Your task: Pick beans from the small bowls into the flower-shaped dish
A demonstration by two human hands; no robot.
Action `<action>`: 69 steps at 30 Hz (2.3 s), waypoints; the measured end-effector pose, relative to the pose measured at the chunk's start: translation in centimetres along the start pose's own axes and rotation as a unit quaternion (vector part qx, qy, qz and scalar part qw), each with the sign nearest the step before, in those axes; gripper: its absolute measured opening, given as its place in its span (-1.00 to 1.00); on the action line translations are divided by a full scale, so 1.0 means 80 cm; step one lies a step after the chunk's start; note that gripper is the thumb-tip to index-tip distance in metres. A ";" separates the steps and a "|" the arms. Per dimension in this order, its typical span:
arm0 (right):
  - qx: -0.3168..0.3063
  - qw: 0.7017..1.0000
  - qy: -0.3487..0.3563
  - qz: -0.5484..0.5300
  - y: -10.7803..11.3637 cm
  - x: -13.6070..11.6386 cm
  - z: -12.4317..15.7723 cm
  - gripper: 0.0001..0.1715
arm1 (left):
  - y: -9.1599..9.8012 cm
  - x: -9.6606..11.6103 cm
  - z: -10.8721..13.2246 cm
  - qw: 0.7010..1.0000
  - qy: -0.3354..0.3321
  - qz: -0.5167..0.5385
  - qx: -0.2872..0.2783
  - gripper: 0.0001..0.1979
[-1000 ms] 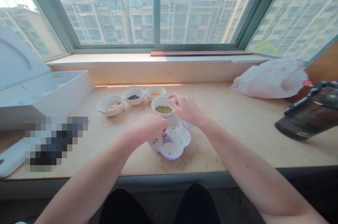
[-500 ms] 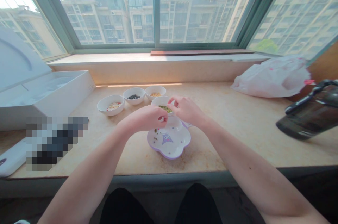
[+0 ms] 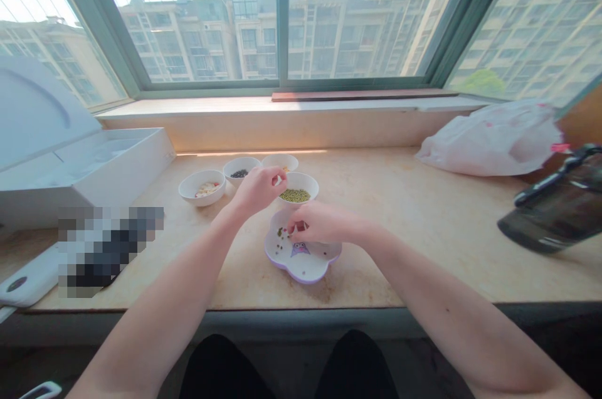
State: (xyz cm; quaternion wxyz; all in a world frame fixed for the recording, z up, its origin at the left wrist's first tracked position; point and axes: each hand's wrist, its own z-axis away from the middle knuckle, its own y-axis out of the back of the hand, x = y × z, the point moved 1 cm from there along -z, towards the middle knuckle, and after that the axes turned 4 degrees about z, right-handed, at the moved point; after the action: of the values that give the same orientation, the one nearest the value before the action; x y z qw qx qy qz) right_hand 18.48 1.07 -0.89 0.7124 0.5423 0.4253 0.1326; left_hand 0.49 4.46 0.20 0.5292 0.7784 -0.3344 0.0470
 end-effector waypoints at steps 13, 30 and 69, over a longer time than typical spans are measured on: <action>0.001 0.999 0.004 0.032 -0.010 -0.003 -0.004 -0.87 | -0.009 -0.002 -0.004 0.998 0.032 -0.055 -0.029 -0.79; 0.004 0.999 0.042 -0.028 -0.009 -0.011 -0.006 -0.89 | 0.005 -0.001 0.000 0.997 0.019 -0.034 -0.065 -0.79; 0.242 0.960 -0.138 0.044 0.015 0.016 -0.003 -0.81 | 0.012 0.057 0.049 0.925 -0.053 -0.168 -0.337 -0.84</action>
State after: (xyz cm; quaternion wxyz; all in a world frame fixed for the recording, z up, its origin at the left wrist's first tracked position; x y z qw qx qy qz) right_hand 19.37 2.54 -0.42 0.6051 0.7295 0.3184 -0.0191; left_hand 2.39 -1.22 1.18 0.7418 0.6005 -0.2226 -0.1992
